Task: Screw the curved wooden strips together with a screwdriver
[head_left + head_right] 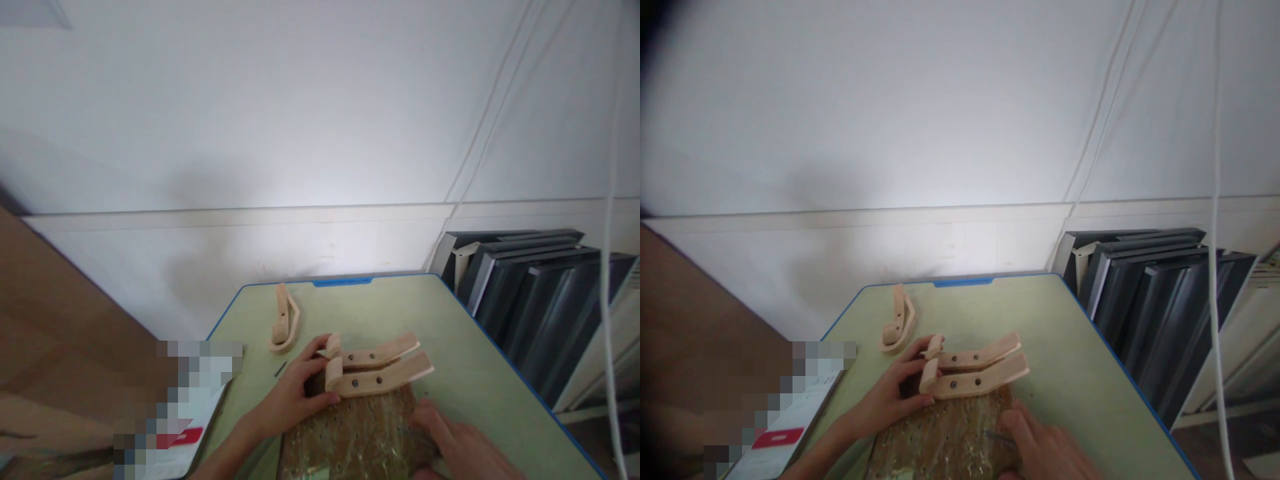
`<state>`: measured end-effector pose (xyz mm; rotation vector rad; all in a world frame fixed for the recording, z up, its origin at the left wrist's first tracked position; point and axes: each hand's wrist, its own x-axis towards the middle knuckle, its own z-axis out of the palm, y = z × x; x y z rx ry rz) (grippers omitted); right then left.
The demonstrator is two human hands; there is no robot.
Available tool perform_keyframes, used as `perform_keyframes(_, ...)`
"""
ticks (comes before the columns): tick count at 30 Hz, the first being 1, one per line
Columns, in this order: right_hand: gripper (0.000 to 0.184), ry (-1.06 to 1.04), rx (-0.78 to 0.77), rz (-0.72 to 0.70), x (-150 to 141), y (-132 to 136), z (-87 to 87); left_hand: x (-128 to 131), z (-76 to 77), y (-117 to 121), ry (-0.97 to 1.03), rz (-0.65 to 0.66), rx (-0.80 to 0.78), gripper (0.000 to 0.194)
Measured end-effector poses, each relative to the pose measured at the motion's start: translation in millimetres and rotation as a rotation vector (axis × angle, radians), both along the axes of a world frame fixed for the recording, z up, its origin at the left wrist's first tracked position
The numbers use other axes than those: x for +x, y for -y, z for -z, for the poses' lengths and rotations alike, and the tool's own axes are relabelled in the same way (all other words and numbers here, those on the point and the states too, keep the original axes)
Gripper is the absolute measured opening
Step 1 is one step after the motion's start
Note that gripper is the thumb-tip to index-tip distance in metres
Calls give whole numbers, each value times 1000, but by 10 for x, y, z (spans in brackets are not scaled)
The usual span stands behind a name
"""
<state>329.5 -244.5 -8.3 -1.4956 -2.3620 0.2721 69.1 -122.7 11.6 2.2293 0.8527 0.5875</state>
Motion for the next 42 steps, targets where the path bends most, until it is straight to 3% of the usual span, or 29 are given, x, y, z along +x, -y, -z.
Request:
perform_keyframes(2, 35, -53, -82, -18, 25, 26, -262, -1, 3, 5, 7, 10, 9, 35)
perform_keyframes(7, 36, -54, -54, -135, 121, -3, -792, -6, 4, 17, 24, 18, 20, 37)
perform_keyframes(12, 29, -73, -10, -69, 183, -257, -1140, -12, 2, 31, 42, 23, 18, 36)
perform_keyframes(15, 12, -122, 15, -12, 152, -464, -1276, -11, -3, 39, 44, 28, 18, 36)
perform_keyframes(20, 10, -188, 71, -219, -19, -738, -1342, -3, -32, 62, 30, 10, 7, 37)
perform_keyframes(26, 17, -81, -91, -417, -105, -836, -1307, 1, -47, 65, 29, 16, 3, 37)
perform_keyframes(42, 18, -23, -129, -469, -140, -930, -1205, 7, -25, 38, -12, 12, 23, 35)
